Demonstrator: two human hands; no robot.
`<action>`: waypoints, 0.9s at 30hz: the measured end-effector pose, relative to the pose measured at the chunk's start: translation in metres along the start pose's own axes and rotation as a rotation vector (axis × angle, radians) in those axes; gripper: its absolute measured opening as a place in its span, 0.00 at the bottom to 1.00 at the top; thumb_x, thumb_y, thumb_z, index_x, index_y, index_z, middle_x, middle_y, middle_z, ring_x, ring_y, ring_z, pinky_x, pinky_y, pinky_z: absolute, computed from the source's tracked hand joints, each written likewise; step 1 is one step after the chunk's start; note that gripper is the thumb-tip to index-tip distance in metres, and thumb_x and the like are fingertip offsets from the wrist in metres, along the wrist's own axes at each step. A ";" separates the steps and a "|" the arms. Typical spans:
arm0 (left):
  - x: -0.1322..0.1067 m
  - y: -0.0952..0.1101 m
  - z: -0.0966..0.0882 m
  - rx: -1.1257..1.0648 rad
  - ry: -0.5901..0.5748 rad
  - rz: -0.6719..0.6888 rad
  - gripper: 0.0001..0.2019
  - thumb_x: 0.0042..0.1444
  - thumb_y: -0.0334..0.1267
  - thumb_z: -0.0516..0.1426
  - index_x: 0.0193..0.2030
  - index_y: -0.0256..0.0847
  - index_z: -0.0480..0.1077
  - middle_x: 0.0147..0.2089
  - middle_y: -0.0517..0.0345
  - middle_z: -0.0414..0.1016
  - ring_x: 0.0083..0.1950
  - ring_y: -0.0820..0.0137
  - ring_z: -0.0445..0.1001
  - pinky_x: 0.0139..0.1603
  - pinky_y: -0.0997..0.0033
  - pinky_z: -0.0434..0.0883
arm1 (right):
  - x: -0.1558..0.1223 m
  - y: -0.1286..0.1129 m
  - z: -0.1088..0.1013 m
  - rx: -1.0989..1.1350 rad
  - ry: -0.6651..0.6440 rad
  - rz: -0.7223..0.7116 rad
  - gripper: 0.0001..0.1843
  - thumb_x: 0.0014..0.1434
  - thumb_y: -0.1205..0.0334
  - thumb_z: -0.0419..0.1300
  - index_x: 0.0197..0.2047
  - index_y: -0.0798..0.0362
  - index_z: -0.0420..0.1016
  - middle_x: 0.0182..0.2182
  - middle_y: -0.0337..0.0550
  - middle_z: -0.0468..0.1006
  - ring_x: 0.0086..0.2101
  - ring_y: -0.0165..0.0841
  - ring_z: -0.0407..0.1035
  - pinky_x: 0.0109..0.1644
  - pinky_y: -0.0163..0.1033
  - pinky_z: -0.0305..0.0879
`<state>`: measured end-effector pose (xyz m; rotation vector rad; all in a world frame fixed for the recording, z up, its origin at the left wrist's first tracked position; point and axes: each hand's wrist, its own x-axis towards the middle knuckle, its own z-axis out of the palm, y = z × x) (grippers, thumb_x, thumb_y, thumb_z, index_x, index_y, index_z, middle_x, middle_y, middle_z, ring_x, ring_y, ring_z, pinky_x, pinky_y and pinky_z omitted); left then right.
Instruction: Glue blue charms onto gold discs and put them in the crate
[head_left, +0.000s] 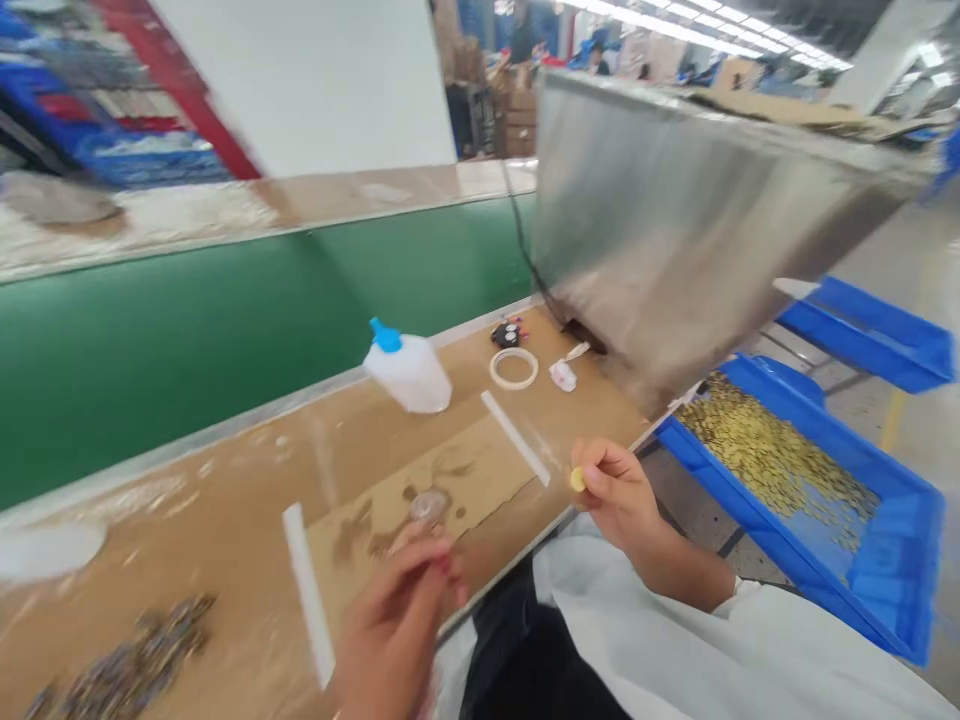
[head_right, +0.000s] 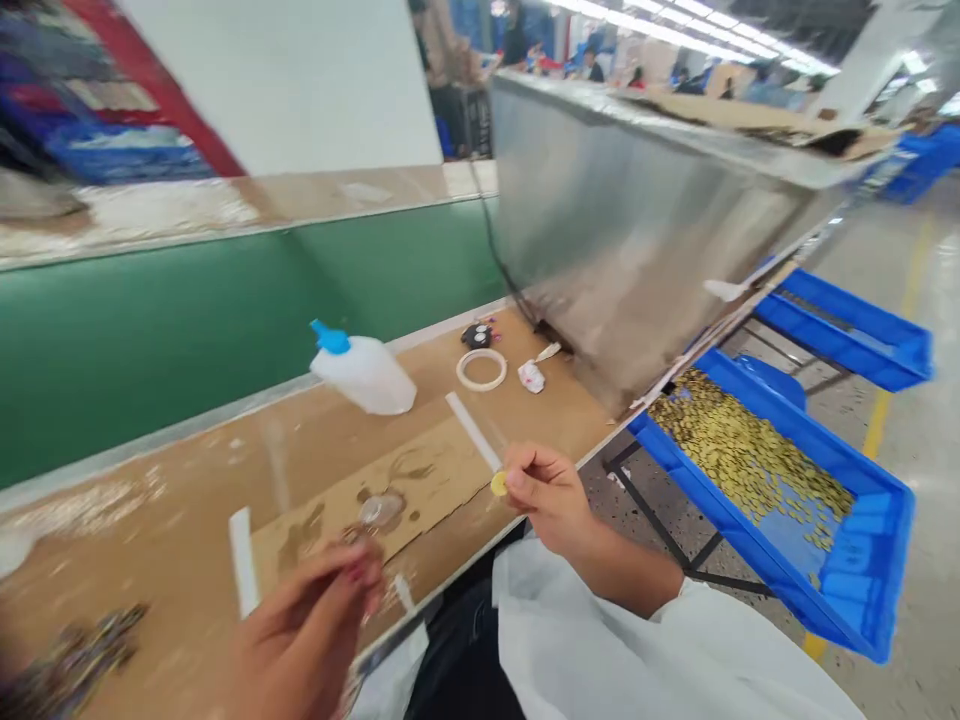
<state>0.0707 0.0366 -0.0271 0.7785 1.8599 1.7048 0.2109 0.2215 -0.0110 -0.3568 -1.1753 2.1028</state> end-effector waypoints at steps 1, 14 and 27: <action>-0.003 0.000 0.008 -0.038 0.019 -0.021 0.13 0.58 0.50 0.61 0.40 0.44 0.77 0.28 0.60 0.73 0.27 0.72 0.72 0.31 0.70 0.74 | -0.003 0.007 0.008 0.013 -0.041 0.076 0.21 0.51 0.49 0.70 0.23 0.53 0.65 0.21 0.32 0.57 0.18 0.22 0.46 0.20 0.31 0.41; -0.017 0.004 0.029 -0.356 -0.078 -0.114 0.10 0.53 0.44 0.65 0.34 0.38 0.78 0.40 0.56 0.66 0.24 0.78 0.73 0.27 0.75 0.75 | -0.021 0.038 0.028 -0.330 -0.298 0.132 0.18 0.61 0.50 0.63 0.26 0.52 0.69 0.21 0.34 0.63 0.24 0.27 0.57 0.28 0.33 0.55; -0.023 0.001 0.024 -0.211 -0.291 -0.099 0.06 0.58 0.38 0.60 0.33 0.39 0.75 0.40 0.53 0.67 0.35 0.73 0.72 0.36 0.74 0.75 | -0.004 0.024 0.020 -0.620 -0.509 0.073 0.05 0.64 0.59 0.62 0.40 0.49 0.79 0.28 0.39 0.73 0.28 0.28 0.68 0.30 0.33 0.66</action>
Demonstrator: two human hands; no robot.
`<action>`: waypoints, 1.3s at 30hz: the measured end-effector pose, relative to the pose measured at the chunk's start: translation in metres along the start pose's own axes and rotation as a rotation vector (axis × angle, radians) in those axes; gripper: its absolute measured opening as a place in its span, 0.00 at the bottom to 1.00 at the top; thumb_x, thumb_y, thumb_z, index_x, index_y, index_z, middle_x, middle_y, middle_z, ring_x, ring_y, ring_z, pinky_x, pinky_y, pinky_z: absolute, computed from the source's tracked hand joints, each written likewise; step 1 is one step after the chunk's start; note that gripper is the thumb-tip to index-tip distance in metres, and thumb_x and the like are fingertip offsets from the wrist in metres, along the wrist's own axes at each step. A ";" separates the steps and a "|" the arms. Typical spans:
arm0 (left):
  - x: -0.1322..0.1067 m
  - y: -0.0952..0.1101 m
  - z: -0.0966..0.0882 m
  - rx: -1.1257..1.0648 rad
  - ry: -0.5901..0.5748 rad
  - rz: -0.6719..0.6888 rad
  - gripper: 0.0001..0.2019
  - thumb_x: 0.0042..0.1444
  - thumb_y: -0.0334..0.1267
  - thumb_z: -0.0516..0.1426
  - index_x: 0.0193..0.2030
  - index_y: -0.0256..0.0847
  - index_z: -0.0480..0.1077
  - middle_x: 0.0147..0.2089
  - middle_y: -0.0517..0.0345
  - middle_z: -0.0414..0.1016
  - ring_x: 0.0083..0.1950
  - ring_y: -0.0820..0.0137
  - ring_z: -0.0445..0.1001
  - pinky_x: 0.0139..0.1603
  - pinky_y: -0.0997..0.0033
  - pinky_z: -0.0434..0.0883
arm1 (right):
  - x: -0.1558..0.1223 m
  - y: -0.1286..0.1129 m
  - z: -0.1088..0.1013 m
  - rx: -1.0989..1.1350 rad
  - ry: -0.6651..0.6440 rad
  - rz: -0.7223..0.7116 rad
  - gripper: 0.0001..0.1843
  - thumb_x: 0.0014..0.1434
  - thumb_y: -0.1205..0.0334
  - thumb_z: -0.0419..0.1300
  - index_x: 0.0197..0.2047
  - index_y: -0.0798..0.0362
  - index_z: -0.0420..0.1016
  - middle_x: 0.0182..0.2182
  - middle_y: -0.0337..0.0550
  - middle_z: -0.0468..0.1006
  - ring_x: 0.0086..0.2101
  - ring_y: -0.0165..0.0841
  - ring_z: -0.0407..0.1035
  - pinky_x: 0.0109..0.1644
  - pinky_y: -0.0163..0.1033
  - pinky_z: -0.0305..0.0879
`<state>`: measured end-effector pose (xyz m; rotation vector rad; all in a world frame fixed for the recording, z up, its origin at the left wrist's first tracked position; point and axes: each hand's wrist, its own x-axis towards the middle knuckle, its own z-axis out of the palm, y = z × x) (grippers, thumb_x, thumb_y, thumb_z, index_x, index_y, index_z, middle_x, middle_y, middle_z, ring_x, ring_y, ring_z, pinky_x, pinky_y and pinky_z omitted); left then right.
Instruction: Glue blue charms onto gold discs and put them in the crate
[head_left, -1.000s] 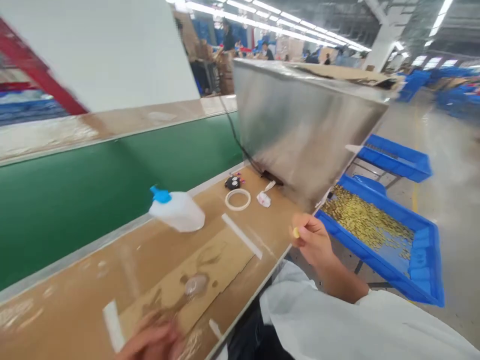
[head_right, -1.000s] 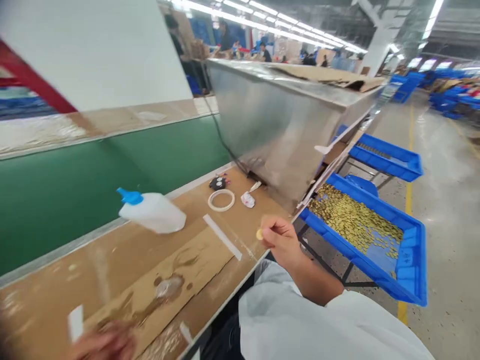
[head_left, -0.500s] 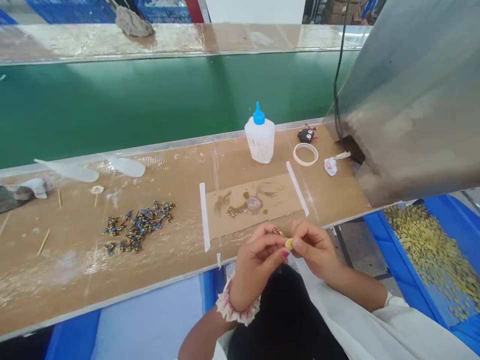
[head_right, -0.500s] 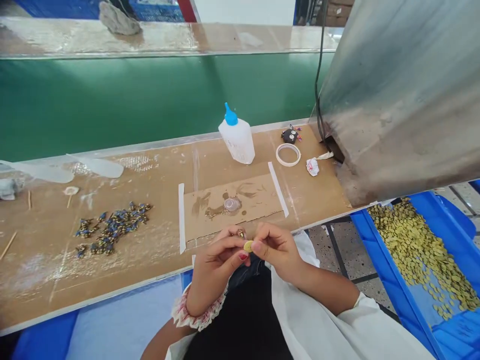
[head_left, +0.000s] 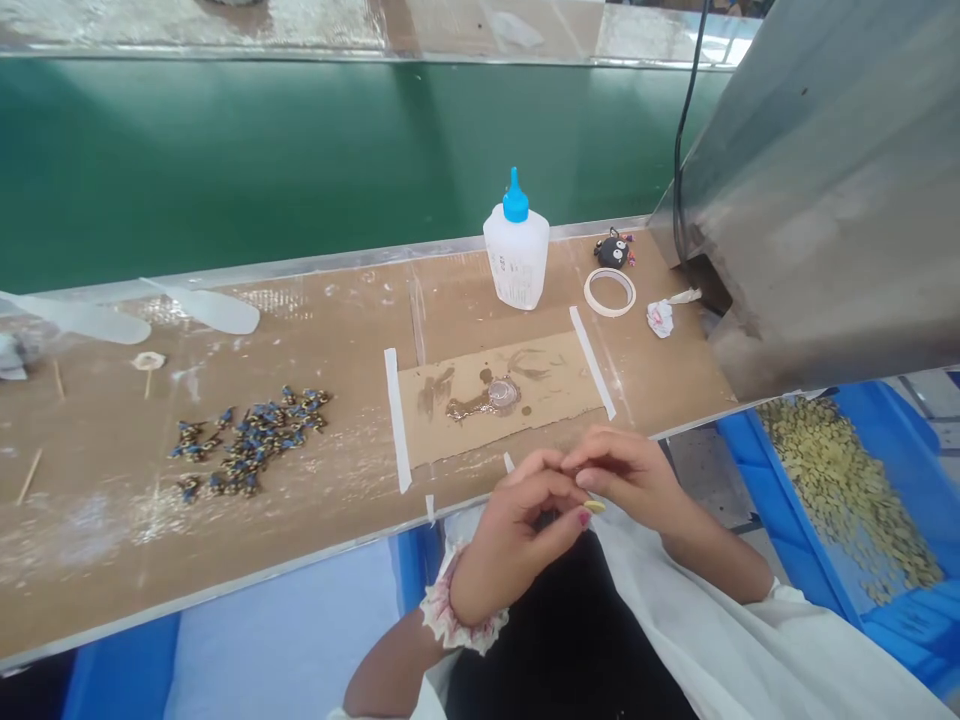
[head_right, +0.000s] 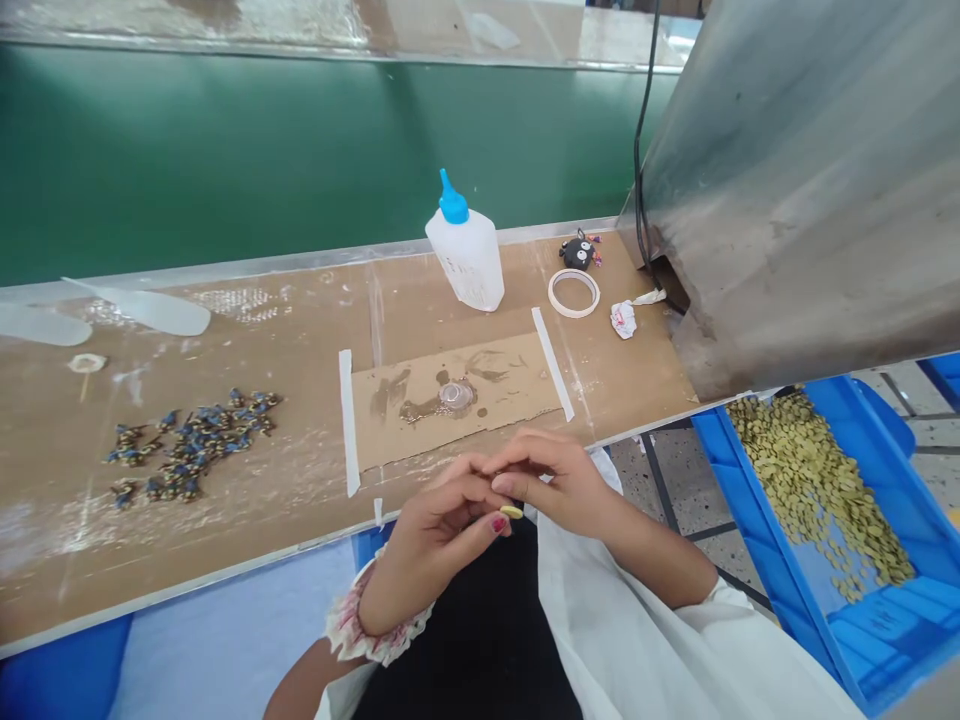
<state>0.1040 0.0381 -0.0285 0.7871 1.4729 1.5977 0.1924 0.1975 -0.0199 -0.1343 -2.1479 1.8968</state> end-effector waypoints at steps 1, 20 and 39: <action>0.000 0.000 0.000 -0.004 -0.004 -0.008 0.06 0.58 0.38 0.60 0.33 0.38 0.75 0.41 0.53 0.67 0.35 0.73 0.72 0.36 0.74 0.75 | 0.000 -0.001 0.000 0.053 -0.008 0.054 0.04 0.63 0.61 0.63 0.38 0.50 0.78 0.28 0.38 0.73 0.26 0.27 0.67 0.27 0.31 0.65; -0.002 -0.008 -0.010 -0.631 0.128 -0.204 0.09 0.56 0.35 0.65 0.29 0.36 0.70 0.42 0.56 0.79 0.37 0.73 0.80 0.38 0.77 0.80 | -0.002 -0.002 0.011 0.292 0.171 0.056 0.05 0.59 0.68 0.66 0.38 0.51 0.75 0.31 0.38 0.74 0.17 0.22 0.66 0.17 0.28 0.65; 0.004 -0.010 -0.009 -0.701 0.135 -0.184 0.11 0.55 0.36 0.66 0.27 0.35 0.69 0.40 0.59 0.77 0.34 0.78 0.78 0.37 0.81 0.79 | -0.005 -0.007 0.016 -0.206 0.108 -0.100 0.16 0.61 0.74 0.60 0.49 0.45 0.75 0.34 0.40 0.78 0.31 0.29 0.73 0.33 0.32 0.72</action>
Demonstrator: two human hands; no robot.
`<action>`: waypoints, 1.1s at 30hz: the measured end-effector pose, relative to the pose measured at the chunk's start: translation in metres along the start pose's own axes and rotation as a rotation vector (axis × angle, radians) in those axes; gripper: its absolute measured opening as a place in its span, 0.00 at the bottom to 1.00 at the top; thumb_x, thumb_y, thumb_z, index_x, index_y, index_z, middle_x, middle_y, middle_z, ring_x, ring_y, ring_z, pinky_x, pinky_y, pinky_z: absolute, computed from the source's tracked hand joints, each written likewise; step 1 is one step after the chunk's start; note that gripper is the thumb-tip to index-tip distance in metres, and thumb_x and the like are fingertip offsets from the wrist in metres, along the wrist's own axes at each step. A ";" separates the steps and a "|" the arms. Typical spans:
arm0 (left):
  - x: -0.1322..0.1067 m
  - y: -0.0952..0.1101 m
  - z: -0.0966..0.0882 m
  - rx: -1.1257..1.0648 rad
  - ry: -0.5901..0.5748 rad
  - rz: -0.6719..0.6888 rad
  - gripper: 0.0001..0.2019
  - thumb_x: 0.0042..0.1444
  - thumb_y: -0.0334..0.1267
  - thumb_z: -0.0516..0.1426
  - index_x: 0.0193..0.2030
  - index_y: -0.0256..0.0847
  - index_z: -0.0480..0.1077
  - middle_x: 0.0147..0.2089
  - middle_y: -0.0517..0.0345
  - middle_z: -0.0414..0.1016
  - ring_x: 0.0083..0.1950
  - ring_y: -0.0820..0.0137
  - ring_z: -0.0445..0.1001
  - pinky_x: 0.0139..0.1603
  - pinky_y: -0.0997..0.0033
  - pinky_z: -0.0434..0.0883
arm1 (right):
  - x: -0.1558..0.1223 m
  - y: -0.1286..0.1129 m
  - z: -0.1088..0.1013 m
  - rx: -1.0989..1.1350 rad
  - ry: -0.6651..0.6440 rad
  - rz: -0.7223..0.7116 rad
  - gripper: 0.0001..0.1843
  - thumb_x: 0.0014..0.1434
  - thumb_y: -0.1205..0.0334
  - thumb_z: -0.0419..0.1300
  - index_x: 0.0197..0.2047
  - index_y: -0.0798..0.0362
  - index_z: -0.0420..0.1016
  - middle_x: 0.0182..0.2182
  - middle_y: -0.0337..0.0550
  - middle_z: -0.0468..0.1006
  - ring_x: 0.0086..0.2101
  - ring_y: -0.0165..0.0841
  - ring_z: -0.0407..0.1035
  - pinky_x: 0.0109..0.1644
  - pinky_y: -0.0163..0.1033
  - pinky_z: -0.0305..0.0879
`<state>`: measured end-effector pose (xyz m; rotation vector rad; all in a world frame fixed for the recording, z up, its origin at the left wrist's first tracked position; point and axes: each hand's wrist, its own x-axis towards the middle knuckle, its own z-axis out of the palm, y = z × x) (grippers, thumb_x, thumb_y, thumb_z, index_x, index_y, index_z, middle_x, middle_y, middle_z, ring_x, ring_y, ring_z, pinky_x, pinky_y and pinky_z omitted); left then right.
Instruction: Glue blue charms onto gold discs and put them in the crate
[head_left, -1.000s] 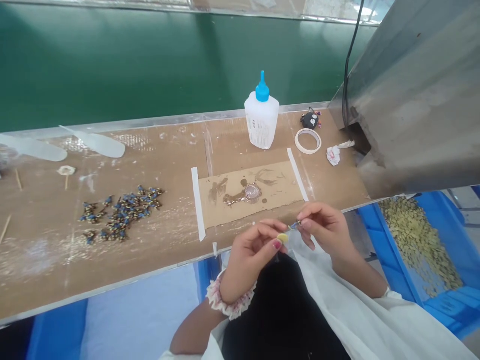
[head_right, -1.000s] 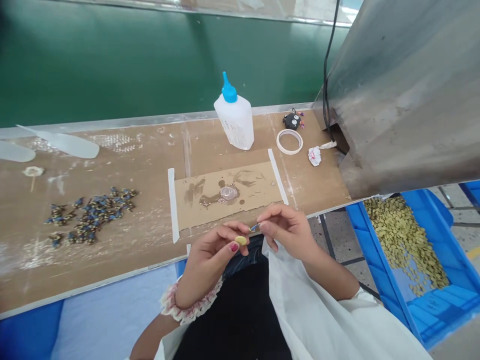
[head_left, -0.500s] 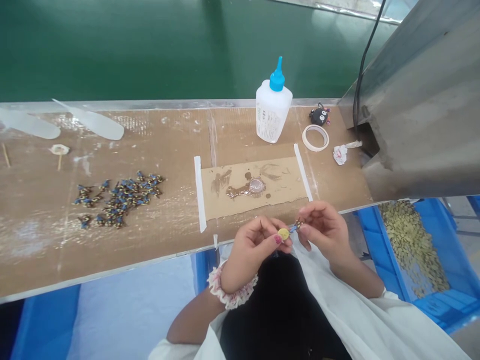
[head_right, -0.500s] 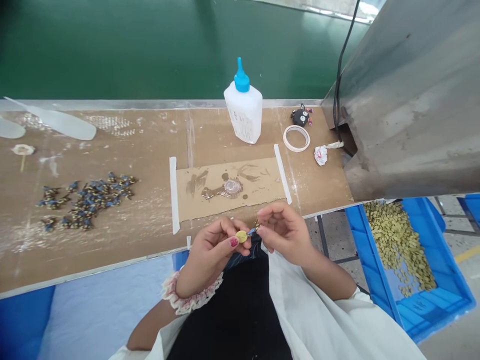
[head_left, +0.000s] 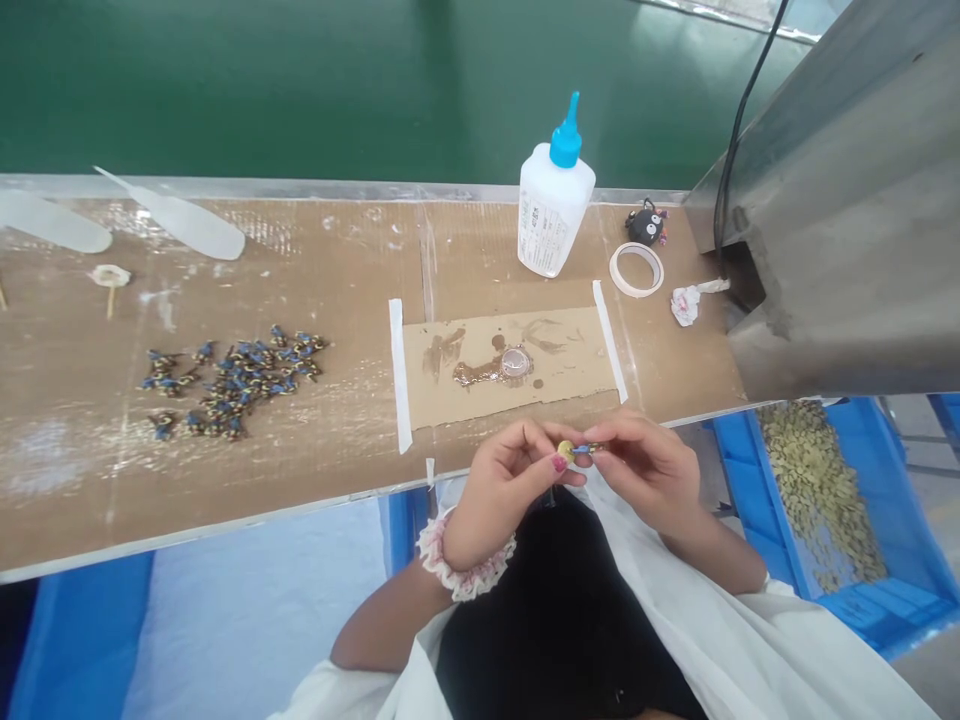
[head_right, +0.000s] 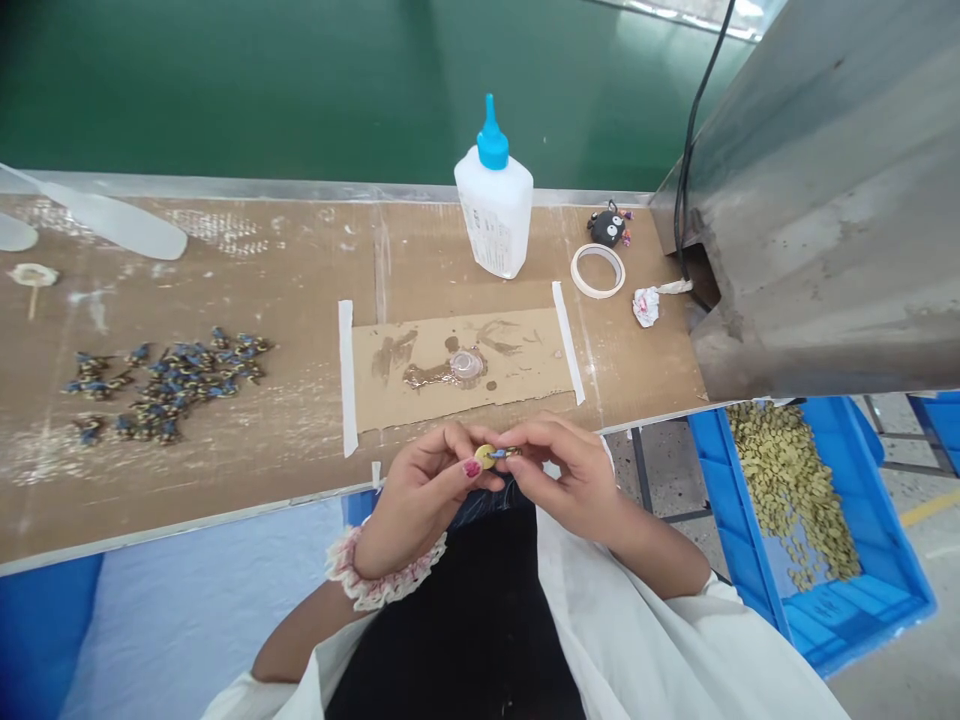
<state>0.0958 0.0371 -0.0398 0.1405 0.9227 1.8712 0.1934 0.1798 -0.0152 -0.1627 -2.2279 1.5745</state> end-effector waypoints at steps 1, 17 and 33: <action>0.000 0.000 0.000 -0.002 0.006 -0.001 0.12 0.54 0.37 0.66 0.27 0.35 0.69 0.39 0.59 0.77 0.33 0.78 0.78 0.37 0.80 0.79 | 0.000 0.000 0.000 -0.012 -0.005 -0.003 0.16 0.61 0.74 0.60 0.48 0.46 0.75 0.33 0.39 0.78 0.31 0.29 0.73 0.32 0.32 0.72; 0.002 -0.007 -0.003 0.137 0.090 -0.057 0.18 0.56 0.52 0.62 0.39 0.36 0.75 0.21 0.59 0.75 0.21 0.71 0.75 0.23 0.74 0.75 | -0.001 0.004 0.005 -0.060 -0.024 0.006 0.13 0.62 0.71 0.60 0.47 0.47 0.75 0.31 0.40 0.77 0.30 0.31 0.72 0.30 0.35 0.70; -0.002 0.000 -0.012 0.193 0.023 -0.009 0.14 0.54 0.43 0.66 0.44 0.38 0.78 0.33 0.53 0.82 0.32 0.66 0.82 0.33 0.69 0.82 | 0.004 0.003 0.013 0.278 0.097 0.336 0.09 0.61 0.65 0.63 0.45 0.47 0.78 0.27 0.34 0.77 0.18 0.23 0.66 0.19 0.29 0.66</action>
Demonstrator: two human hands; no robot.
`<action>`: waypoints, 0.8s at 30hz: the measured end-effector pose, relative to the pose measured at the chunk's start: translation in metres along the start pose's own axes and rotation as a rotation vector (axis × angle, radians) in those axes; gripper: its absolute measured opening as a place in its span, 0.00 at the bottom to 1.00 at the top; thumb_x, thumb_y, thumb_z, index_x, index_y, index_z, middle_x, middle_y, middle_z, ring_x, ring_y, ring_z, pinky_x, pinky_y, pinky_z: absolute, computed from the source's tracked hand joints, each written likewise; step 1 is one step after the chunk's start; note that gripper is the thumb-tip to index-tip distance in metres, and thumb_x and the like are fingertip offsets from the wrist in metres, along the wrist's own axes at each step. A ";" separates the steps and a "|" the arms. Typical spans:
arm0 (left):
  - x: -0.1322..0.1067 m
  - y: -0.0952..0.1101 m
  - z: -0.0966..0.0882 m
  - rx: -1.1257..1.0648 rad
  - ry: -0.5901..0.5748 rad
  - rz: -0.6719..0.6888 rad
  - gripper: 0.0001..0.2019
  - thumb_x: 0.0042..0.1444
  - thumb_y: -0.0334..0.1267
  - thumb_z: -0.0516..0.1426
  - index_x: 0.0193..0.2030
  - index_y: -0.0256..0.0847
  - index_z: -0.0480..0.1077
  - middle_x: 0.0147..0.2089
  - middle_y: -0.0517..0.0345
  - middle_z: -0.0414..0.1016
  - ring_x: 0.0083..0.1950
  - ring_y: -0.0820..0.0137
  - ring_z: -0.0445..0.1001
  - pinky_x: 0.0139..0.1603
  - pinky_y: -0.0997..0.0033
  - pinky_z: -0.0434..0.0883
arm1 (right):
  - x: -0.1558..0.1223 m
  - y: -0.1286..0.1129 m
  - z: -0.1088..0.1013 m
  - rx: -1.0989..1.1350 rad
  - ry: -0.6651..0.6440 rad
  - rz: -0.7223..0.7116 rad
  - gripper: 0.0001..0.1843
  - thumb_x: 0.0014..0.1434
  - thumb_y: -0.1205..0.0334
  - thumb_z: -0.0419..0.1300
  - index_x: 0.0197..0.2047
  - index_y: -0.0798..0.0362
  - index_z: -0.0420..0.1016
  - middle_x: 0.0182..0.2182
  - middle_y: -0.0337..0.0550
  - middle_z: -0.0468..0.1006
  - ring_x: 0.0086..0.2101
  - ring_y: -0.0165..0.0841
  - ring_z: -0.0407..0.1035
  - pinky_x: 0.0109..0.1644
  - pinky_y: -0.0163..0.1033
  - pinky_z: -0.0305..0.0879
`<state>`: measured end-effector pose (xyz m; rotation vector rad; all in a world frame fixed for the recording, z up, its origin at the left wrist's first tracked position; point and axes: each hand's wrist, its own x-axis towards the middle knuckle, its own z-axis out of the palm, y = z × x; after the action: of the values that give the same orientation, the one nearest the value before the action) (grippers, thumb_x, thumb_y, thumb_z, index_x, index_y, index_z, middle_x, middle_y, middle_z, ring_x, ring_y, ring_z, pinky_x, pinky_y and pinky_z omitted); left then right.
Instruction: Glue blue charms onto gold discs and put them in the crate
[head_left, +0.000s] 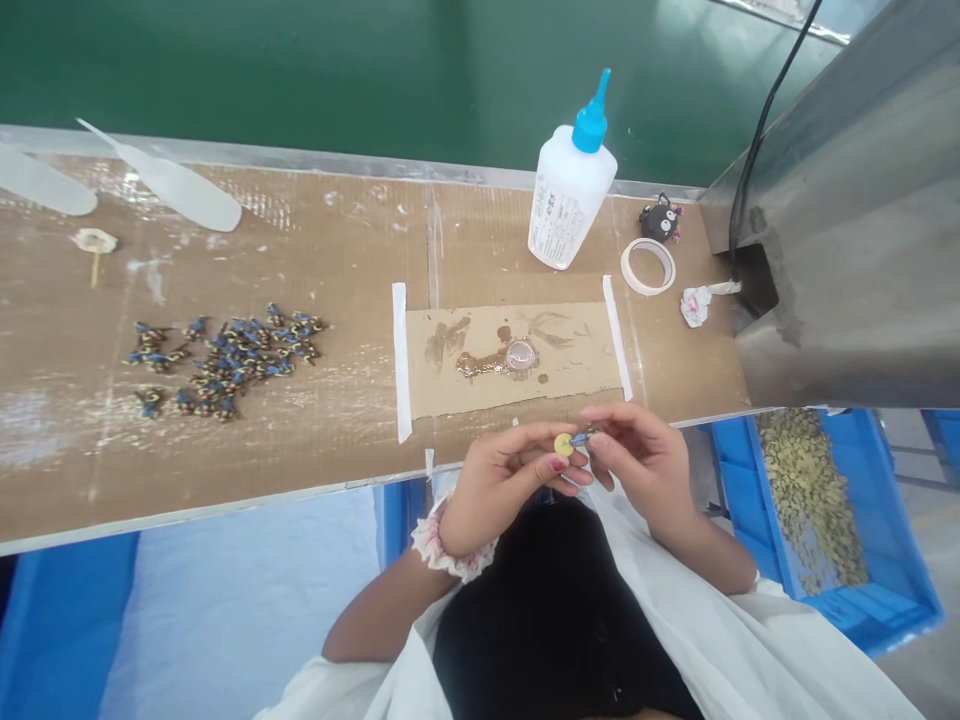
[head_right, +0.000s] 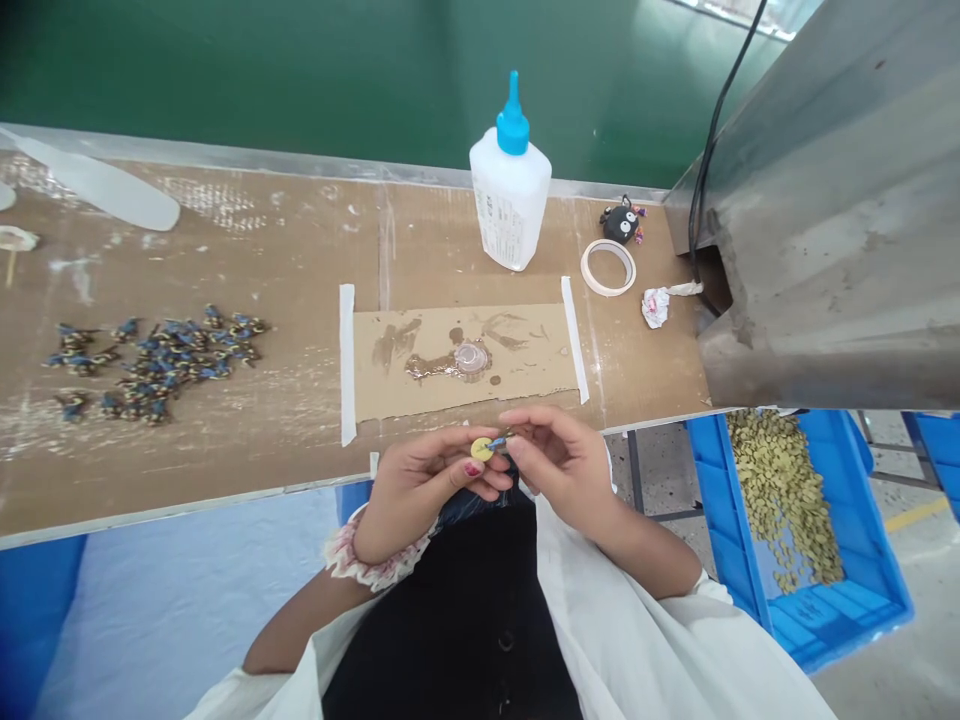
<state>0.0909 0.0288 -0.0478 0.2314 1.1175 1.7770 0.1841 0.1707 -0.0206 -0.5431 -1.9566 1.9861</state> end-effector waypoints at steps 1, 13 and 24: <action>0.001 -0.001 -0.002 -0.011 0.003 -0.001 0.14 0.53 0.43 0.66 0.43 0.37 0.78 0.32 0.52 0.82 0.32 0.66 0.82 0.32 0.69 0.82 | 0.002 0.000 0.001 0.037 -0.001 0.041 0.09 0.60 0.64 0.65 0.45 0.48 0.77 0.26 0.34 0.76 0.17 0.23 0.65 0.17 0.29 0.65; 0.009 0.003 -0.032 0.172 0.061 0.252 0.10 0.57 0.44 0.63 0.42 0.42 0.79 0.53 0.47 0.79 0.46 0.62 0.81 0.46 0.63 0.81 | 0.031 0.004 0.007 -0.161 0.026 -0.034 0.02 0.60 0.64 0.65 0.37 0.49 0.79 0.33 0.40 0.79 0.17 0.25 0.68 0.21 0.35 0.70; 0.014 0.008 -0.047 0.422 0.164 0.365 0.09 0.56 0.35 0.62 0.43 0.47 0.81 0.48 0.50 0.82 0.51 0.61 0.79 0.55 0.60 0.76 | 0.044 0.013 0.025 -0.267 -0.032 0.013 0.05 0.59 0.58 0.65 0.39 0.49 0.79 0.30 0.39 0.76 0.19 0.24 0.64 0.18 0.31 0.65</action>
<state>0.0515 0.0120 -0.0720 0.5825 1.6492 1.8805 0.1341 0.1692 -0.0364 -0.5902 -2.2600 1.7608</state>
